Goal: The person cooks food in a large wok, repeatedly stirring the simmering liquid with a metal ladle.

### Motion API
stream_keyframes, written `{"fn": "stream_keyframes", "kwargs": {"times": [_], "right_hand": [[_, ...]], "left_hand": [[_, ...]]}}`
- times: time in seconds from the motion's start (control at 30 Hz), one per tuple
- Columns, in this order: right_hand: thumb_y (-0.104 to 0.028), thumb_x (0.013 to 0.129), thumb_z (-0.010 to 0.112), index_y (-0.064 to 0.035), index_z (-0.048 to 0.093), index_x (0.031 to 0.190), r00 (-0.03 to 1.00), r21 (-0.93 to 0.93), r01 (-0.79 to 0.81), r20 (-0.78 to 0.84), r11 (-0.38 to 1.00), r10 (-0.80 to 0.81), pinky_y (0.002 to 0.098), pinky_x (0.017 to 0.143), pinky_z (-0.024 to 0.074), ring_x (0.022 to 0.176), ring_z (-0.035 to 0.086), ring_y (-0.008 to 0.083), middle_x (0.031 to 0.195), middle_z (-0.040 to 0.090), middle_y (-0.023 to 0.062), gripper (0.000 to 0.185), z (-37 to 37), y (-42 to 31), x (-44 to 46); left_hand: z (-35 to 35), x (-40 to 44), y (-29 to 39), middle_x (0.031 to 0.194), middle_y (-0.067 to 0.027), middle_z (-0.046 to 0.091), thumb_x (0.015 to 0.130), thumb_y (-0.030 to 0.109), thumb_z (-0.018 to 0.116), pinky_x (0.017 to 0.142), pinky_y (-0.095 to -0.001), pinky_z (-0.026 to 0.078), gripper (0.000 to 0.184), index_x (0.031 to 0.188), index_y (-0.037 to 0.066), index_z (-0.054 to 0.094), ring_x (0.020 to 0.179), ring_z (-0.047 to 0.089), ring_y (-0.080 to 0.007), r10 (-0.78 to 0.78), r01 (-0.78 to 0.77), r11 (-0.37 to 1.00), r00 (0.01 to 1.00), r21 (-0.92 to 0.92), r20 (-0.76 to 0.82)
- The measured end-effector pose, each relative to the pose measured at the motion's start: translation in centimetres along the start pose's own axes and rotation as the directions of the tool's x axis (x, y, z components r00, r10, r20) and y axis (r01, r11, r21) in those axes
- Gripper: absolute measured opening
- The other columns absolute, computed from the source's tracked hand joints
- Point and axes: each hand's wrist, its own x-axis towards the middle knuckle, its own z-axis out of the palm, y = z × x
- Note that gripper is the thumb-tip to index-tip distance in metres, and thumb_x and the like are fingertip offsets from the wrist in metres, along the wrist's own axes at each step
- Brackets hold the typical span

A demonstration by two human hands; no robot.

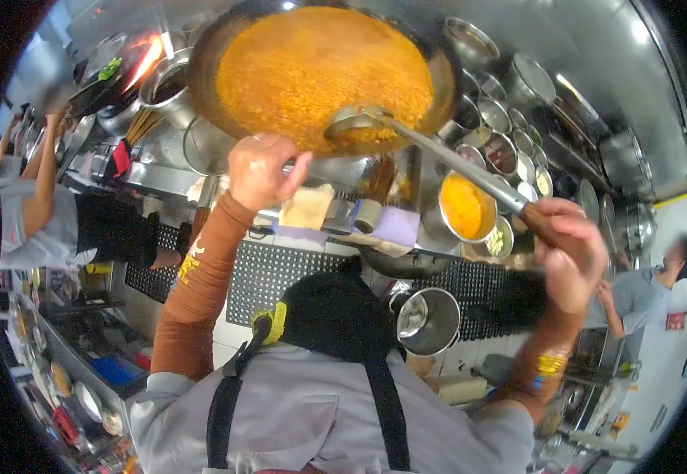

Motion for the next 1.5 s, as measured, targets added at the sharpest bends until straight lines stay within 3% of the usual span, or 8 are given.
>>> {"fn": "stream_keyframes", "kwargs": {"times": [0.07,0.13,0.2,0.4,0.57,0.93,1.1,1.5], "right_hand": [[-0.029,0.089,0.076,-0.0022,0.062,0.098,0.976,-0.082,0.213,-0.032,0.974,-0.216,0.0443,0.091,0.0502,0.099,0.061,0.0274,0.104,0.066,0.0197,0.032,3.0,3.4,1.8],[-0.023,0.092,0.071,-0.0042,0.057,0.091,0.921,0.118,0.389,-0.079,0.914,-0.382,0.0491,0.095,0.0496,0.096,0.063,0.0297,0.098,0.067,0.0187,0.024,7.5,5.6,4.0],[-0.016,0.094,0.066,-0.0054,0.054,0.087,0.907,0.364,0.416,-0.101,0.834,-0.408,0.0525,0.094,0.051,0.089,0.064,0.0302,0.092,0.067,0.0173,0.018,12.1,6.5,5.5],[-0.003,0.092,0.067,-0.0053,0.054,0.084,0.852,0.333,0.502,-0.035,0.798,-0.522,0.0505,0.09,0.0537,0.077,0.064,0.0244,0.08,0.066,0.0109,0.015,19.8,9.6,9.3],[0.006,0.09,0.066,-0.0016,0.058,0.079,0.85,0.295,0.503,0.002,0.812,-0.527,0.0472,0.093,0.0541,0.081,0.066,0.0249,0.083,0.066,0.0109,0.016,23.2,11.4,12.7],[-0.001,0.091,0.071,-0.0028,0.06,0.082,0.845,0.077,0.523,0.085,0.849,-0.529,0.048,0.108,0.0485,0.087,0.068,0.0237,0.084,0.067,0.009,0.014,27.4,17.9,20.9],[-0.001,0.092,0.071,-0.0027,0.06,0.08,0.905,0.12,0.398,0.109,0.909,-0.411,0.0363,0.09,0.0519,0.09,0.066,0.0201,0.088,0.068,0.0095,0.016,25.7,17.6,22.3],[0.001,0.091,0.069,-0.002,0.064,0.084,0.946,0.086,0.323,-0.048,0.942,-0.32,0.036,0.092,0.0521,0.098,0.067,0.021,0.095,0.071,0.0103,0.01,17.9,19.5,16.4]], "left_hand": [[-0.2,-0.2,0.0,0.06,-0.0103,0.059,0.081,0.023,0.079,0.053,-0.0428,0.046,0.027,0.063,0.011,0.063,0.055,0.06,-0.0311,0.003,-0.003,1.0,1.0,0.028,0.011],[-0.1,-0.5,0.0,0.06,-0.0104,0.059,0.082,0.025,0.079,0.052,-0.0428,0.046,0.029,0.062,0.012,0.063,0.054,0.06,-0.0302,-0.013,0.013,0.999,1.0,0.034,0.007],[-0.1,-0.6,0.1,0.06,-0.0101,0.058,0.082,0.026,0.079,0.052,-0.0431,0.046,0.03,0.061,0.012,0.062,0.054,0.06,-0.0302,-0.022,0.023,0.999,1.0,0.034,-0.01],[-0.3,-0.6,0.0,0.059,-0.0085,0.058,0.081,0.027,0.078,0.052,-0.0434,0.046,0.031,0.06,0.012,0.06,0.054,0.06,-0.0302,-0.022,0.022,0.999,1.0,0.029,-0.008],[0.2,-0.6,-0.6,0.059,-0.0076,0.057,0.078,0.027,0.078,0.051,-0.0426,0.047,0.031,0.059,0.012,0.057,0.054,0.06,-0.029,0.007,-0.007,1.0,0.999,0.022,-0.034],[0.2,-0.6,-0.2,0.058,-0.0079,0.057,0.079,0.029,0.077,0.052,-0.0423,0.047,0.034,0.057,0.012,0.058,0.054,0.059,-0.0294,-0.006,0.008,1.0,0.998,0.026,-0.056],[0.4,-1.1,0.1,0.059,-0.0082,0.06,0.079,0.028,0.078,0.054,-0.0436,0.047,0.032,0.058,0.012,0.061,0.055,0.06,-0.0305,-0.025,0.025,1.0,0.997,0.003,-0.071],[-0.1,-1.5,0.7,0.062,-0.0094,0.061,0.082,0.028,0.077,0.058,-0.0448,0.046,0.031,0.061,0.011,0.062,0.058,0.061,-0.0327,-0.043,0.045,0.999,0.996,0.014,-0.077]]}}
